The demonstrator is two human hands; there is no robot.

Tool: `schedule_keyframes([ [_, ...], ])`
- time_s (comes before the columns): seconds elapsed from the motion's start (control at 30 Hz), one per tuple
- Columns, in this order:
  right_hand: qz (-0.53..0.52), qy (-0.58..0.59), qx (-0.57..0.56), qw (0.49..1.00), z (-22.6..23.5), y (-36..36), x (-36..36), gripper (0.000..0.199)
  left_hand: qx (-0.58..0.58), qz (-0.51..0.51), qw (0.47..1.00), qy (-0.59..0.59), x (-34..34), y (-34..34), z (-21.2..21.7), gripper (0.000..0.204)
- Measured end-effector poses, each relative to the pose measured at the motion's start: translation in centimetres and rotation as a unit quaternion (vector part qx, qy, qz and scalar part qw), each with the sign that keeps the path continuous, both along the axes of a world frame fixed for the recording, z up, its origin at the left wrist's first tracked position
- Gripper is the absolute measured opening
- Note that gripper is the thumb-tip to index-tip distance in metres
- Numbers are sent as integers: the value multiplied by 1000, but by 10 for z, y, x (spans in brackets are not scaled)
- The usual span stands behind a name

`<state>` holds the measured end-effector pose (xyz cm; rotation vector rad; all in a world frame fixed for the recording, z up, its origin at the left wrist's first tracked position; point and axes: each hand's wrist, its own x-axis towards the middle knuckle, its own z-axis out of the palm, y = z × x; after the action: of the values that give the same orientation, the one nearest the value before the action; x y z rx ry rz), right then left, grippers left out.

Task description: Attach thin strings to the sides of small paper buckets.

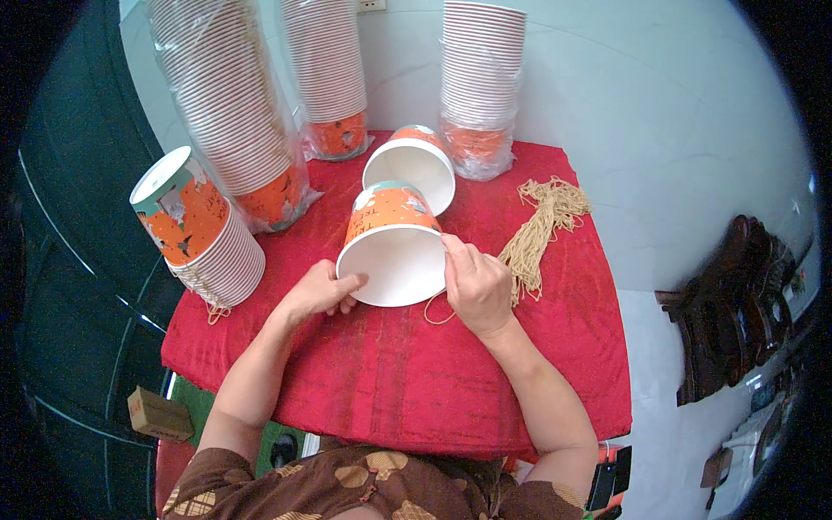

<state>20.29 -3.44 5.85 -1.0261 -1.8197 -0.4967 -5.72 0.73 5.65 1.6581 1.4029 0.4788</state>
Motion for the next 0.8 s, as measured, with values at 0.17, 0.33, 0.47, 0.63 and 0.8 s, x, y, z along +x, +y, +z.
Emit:
schedule_keyframes([
  [0.17,10,1,-18,1000,-2,-2,-6,30,61,31,997,38,-5,1,-7,35],
  [0.33,47,68,-26,996,-9,-2,-12,32,12,45,997,-69,5,-1,-10,25],
  [0.47,94,233,-181,951,-17,-10,-23,28,5,112,977,-182,13,-9,-4,22],
  [0.63,147,159,-203,955,-25,-18,-36,8,-51,89,906,-411,6,-5,-13,18],
  [0.8,163,18,-174,971,-30,-26,-48,3,-80,111,872,-470,17,-11,-7,24],
])
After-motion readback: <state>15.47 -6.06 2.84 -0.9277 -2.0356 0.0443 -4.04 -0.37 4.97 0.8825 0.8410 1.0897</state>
